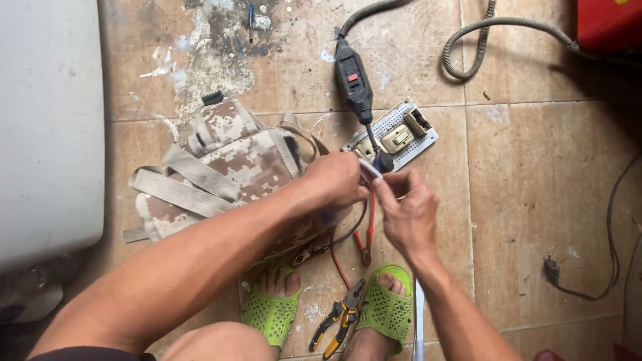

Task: Connecting electrical wires to LED light strips by stripping insulation and twisting wire ends for a secure connection.

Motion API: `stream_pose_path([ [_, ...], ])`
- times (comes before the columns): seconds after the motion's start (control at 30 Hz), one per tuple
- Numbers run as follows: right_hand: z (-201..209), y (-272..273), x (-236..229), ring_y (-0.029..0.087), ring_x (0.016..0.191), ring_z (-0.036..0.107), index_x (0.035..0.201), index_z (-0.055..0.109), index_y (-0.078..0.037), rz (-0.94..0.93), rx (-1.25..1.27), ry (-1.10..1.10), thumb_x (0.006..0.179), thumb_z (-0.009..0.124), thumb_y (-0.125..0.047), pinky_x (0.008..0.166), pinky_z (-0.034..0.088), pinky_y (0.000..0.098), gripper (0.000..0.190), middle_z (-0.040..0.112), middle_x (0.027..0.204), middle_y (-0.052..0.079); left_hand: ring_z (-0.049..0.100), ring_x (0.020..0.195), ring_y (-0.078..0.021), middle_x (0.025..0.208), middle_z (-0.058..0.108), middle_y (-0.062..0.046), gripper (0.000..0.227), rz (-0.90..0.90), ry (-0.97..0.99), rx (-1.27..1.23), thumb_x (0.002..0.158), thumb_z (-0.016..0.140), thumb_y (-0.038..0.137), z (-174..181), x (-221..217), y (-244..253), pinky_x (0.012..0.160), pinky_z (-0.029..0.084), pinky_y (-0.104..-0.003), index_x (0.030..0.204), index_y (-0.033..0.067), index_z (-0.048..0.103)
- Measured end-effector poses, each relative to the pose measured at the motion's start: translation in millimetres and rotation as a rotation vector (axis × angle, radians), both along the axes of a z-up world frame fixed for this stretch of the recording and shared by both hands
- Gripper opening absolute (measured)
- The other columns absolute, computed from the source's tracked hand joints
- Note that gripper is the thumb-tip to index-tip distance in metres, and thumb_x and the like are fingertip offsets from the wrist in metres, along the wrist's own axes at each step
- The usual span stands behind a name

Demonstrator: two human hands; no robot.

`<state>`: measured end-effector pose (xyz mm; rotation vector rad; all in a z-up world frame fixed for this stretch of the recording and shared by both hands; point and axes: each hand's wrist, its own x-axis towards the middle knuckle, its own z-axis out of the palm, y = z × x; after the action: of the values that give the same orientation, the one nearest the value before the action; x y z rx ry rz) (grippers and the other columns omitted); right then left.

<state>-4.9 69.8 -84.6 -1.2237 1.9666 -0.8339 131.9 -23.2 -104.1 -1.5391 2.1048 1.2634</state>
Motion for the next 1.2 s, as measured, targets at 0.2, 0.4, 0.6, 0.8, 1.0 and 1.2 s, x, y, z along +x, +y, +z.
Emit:
stream_pose_path([
  [0.2, -45.2, -0.8, 7.8, 0.038, 0.078, 0.073, 0.095, 0.07, -0.006, -0.017, -0.121, 0.124, 0.089, 0.076, -0.02, 0.064, 0.057, 0.0496, 0.017, 0.073, 0.081, 0.018, 0.069, 0.114, -0.0436, 0.109, 0.074, -0.028, 0.058, 0.025, -0.055, 0.145, 0.076, 0.076, 0.044, 32.3, 4.2, -30.1, 0.095, 0.055, -0.056, 0.105, -0.0064, 0.073],
  [0.4, -78.7, -1.9, 24.9, 0.031, 0.074, 0.071, 0.094, 0.065, -0.01, 0.015, -0.262, 0.379, 0.095, 0.07, -0.019, 0.06, 0.057, 0.0454, 0.01, 0.064, 0.077, 0.008, 0.073, 0.106, -0.0375, 0.1, 0.077, -0.018, 0.05, 0.086, -0.137, 0.145, 0.069, 0.082, 0.039, 2.0, -1.6, -33.7, 0.087, 0.06, -0.049, 0.101, 0.0015, 0.077],
  [0.6, -102.8, -3.4, 12.3, 0.027, 0.074, 0.07, 0.093, 0.061, -0.019, 0.058, -0.266, 0.587, 0.096, 0.069, -0.029, 0.059, 0.056, 0.0423, 0.014, 0.059, 0.078, 0.002, 0.072, 0.107, -0.0389, 0.102, 0.076, -0.019, 0.035, -0.022, -0.052, 0.111, 0.076, 0.078, 0.036, -3.5, 0.8, -38.2, 0.087, 0.06, -0.051, 0.099, 0.0095, 0.08],
  [0.8, -119.1, -4.4, 11.4, 0.026, 0.072, 0.07, 0.093, 0.062, -0.018, 0.076, -0.23, 0.5, 0.096, 0.068, -0.028, 0.057, 0.057, 0.0427, 0.012, 0.06, 0.078, 0.0, 0.069, 0.114, -0.0386, 0.108, 0.075, -0.02, 0.037, -0.099, -0.016, 0.093, 0.078, 0.071, 0.032, -17.4, 1.0, -40.4, 0.095, 0.057, -0.053, 0.108, 0.0118, 0.078],
  [1.0, -107.4, -12.3, 8.5, 0.035, 0.073, 0.071, 0.091, 0.066, -0.014, -0.012, -0.199, 0.328, 0.091, 0.075, -0.025, 0.059, 0.055, 0.047, 0.014, 0.067, 0.074, 0.008, 0.066, 0.119, -0.0427, 0.114, 0.073, -0.024, 0.039, -0.134, -0.007, 0.153, 0.085, 0.066, 0.03, 3.9, 0.7, -41.1, 0.099, 0.055, -0.055, 0.118, 0.0105, 0.075],
  [1.2, -106.4, -20.8, 5.3, 0.035, 0.07, 0.072, 0.088, 0.07, -0.013, -0.033, -0.153, 0.302, 0.09, 0.079, -0.028, 0.059, 0.054, 0.0477, 0.018, 0.071, 0.069, 0.01, 0.065, 0.122, -0.0388, 0.118, 0.073, -0.022, 0.04, -0.136, -0.027, 0.182, 0.088, 0.065, 0.033, 15.9, 0.4, -38.6, 0.102, 0.053, -0.053, 0.119, 0.0112, 0.075],
])
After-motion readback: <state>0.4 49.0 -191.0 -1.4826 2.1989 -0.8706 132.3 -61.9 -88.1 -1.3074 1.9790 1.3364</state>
